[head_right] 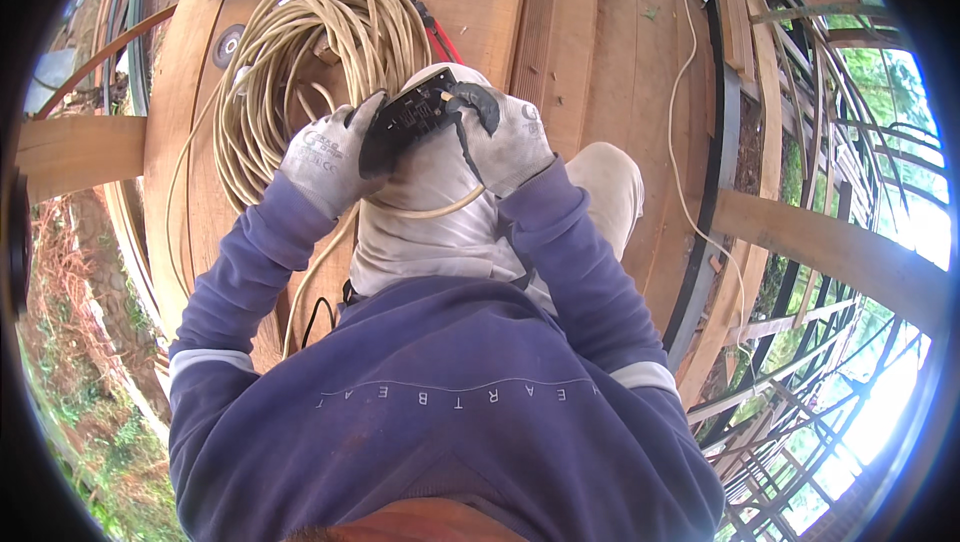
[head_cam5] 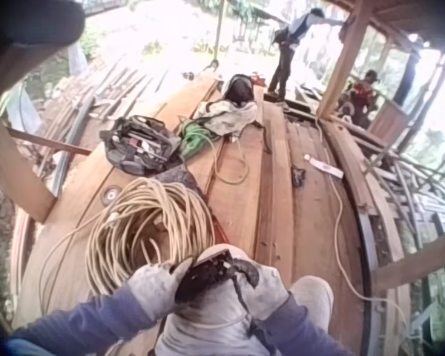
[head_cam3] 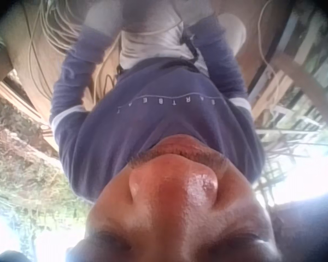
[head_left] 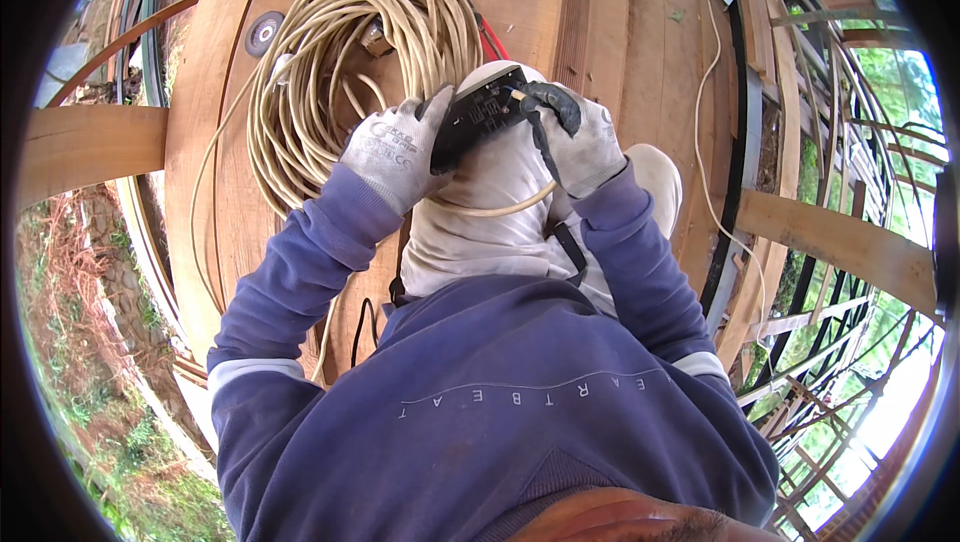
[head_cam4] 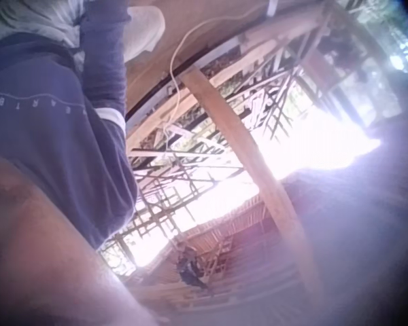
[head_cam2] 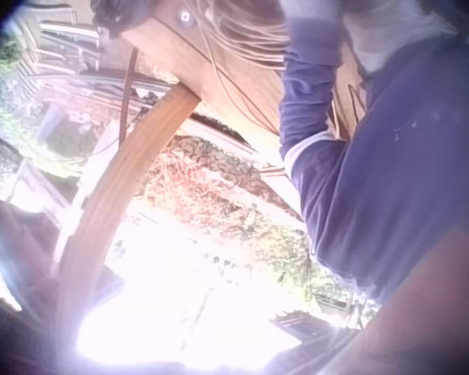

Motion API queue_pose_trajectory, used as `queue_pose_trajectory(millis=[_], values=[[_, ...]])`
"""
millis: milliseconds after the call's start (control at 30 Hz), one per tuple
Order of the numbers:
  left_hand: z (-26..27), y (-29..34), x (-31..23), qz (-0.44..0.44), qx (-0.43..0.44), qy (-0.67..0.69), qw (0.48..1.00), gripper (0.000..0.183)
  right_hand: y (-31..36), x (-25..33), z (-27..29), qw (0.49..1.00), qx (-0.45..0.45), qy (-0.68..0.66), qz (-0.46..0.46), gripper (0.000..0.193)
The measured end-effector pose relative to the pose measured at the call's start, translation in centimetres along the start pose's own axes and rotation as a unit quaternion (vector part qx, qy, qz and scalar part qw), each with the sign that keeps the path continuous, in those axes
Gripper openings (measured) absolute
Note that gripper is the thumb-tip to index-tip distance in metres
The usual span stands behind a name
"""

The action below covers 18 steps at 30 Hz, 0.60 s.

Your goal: The person sits on a wooden floor and uses a red-handled tool to strip the insulation from a wire. They then insert the stripped wire into a black electrical component and use a screwdriver to tighten a terminal screw, securing the wire in place.

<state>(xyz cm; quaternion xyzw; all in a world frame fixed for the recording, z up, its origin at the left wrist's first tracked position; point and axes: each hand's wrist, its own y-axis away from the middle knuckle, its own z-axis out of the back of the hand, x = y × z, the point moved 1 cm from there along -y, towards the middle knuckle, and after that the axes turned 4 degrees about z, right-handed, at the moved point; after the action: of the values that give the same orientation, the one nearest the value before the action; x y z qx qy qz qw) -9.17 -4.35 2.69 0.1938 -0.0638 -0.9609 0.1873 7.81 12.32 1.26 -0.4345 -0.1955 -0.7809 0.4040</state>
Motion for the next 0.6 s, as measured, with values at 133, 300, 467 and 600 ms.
queue_pose_trajectory(millis=[133, 300, 467, 600], values=[[0.0, 0.1, -0.4, 0.007, 0.002, -0.001, 1.000, 0.088, -1.1, 0.3, 0.8, 0.999, 0.031, -0.027, 0.009, 0.022], [0.0, 0.2, -0.6, 0.011, -0.008, 0.009, 1.000, 0.088, -2.3, 1.2, 1.5, 0.995, 0.068, 0.044, 0.061, 0.027], [0.1, -0.1, -0.7, 0.023, -0.001, 0.011, 1.000, 0.086, -1.9, 1.0, 1.1, 0.972, 0.061, 0.161, 0.160, 0.037], [0.1, -0.2, -0.8, 0.015, 0.002, -0.010, 1.000, 0.088, -1.5, 1.6, 1.0, 0.949, 0.071, 0.268, 0.151, 0.042]])
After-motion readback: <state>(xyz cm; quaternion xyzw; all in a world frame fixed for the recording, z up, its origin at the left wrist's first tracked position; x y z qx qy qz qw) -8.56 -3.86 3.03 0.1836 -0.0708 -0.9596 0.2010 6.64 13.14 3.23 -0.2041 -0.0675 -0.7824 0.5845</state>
